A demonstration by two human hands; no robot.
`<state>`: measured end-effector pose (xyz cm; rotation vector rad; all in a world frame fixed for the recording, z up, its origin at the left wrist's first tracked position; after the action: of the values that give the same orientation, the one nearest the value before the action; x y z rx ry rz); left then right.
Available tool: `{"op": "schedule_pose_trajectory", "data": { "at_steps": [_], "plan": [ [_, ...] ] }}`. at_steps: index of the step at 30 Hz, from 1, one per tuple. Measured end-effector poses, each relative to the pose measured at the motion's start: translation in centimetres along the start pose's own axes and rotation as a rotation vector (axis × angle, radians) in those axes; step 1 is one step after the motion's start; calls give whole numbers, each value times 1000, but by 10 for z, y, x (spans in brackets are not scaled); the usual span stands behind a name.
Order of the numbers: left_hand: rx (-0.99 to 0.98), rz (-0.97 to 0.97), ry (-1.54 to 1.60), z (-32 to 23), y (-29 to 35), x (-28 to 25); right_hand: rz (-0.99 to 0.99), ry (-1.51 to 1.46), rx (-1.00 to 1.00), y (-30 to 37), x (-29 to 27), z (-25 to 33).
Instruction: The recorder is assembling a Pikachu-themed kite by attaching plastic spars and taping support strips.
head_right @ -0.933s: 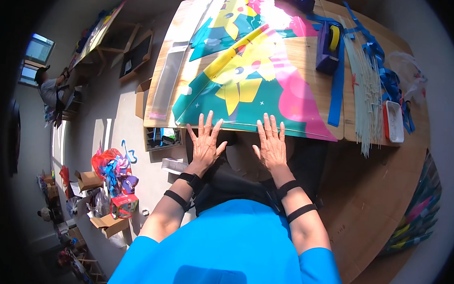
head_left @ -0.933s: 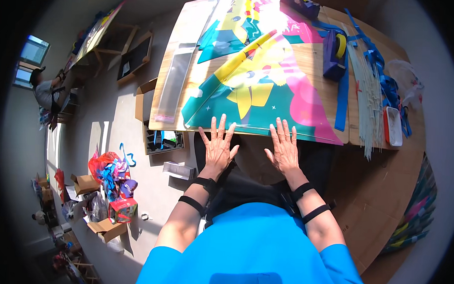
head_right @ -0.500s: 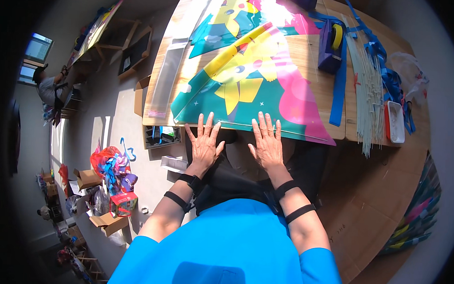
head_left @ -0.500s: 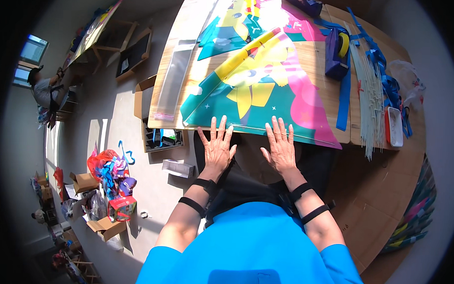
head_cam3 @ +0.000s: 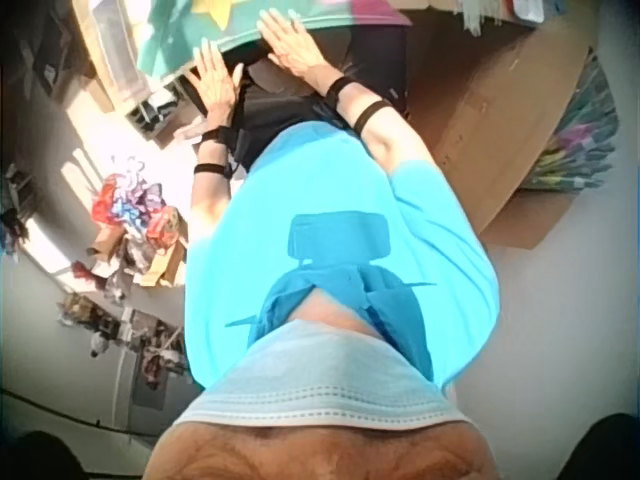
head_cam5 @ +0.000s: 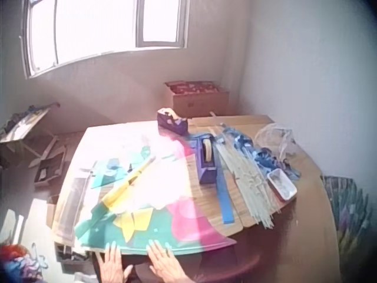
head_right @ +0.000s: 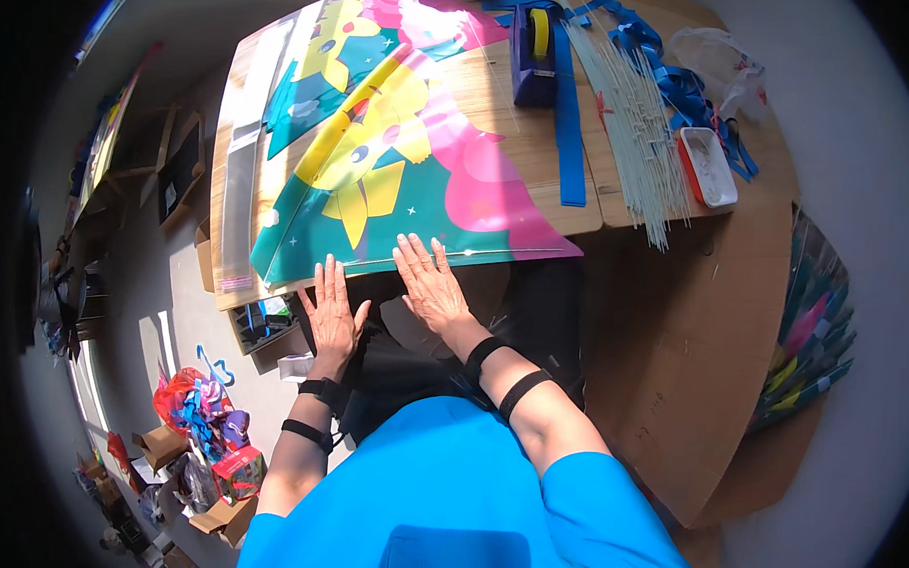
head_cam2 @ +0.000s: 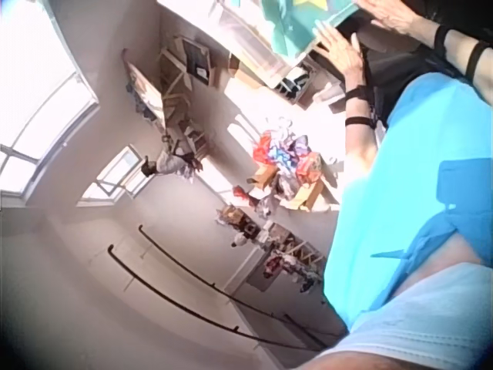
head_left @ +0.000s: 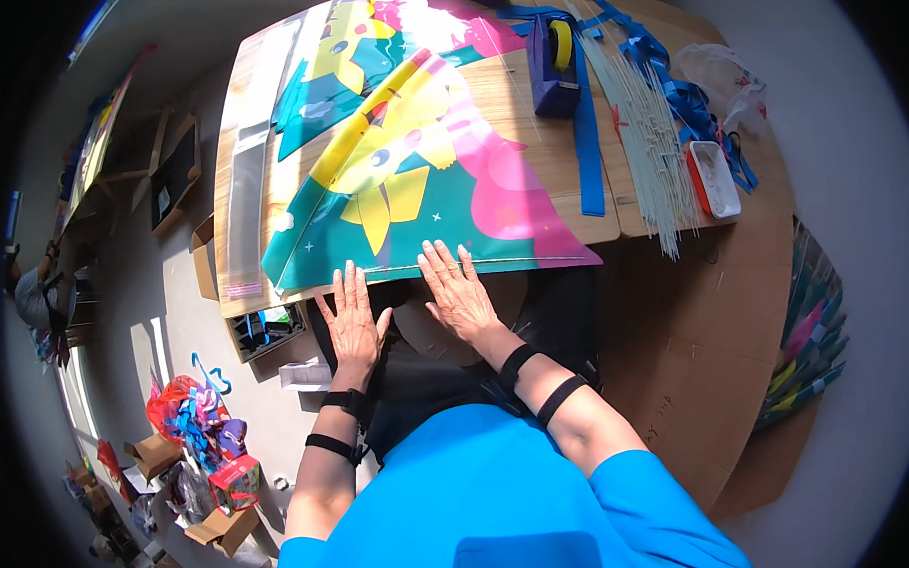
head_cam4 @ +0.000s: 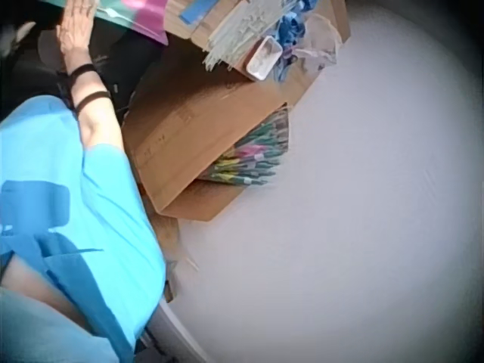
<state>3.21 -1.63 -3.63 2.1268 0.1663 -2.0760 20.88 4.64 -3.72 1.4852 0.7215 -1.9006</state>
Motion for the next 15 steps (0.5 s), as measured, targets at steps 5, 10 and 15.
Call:
{"op": "schedule_pose_trajectory", "data": {
  "at_steps": [5,10,15],
  "plan": [
    [3,32,-70,-5,-3,0,-25,22,116,44,-9,-43],
    [1,24,-88,-2,-2,3,-127,2,332,94,-34,-95],
    [-38,30,-40,-1,-7,4,-130,159,376,103,-41,-135]
  ]
}}
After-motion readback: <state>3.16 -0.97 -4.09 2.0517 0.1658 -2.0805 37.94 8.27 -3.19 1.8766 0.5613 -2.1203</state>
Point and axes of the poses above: each hand's wrist, its own y-axis away from the middle knuckle, its own x-axis out of the palm, z = x × y, the point moved 4 cm from there along -y, towards the middle knuckle, and after that the axes turned 6 degrees about -x, right-handed, at the moved point
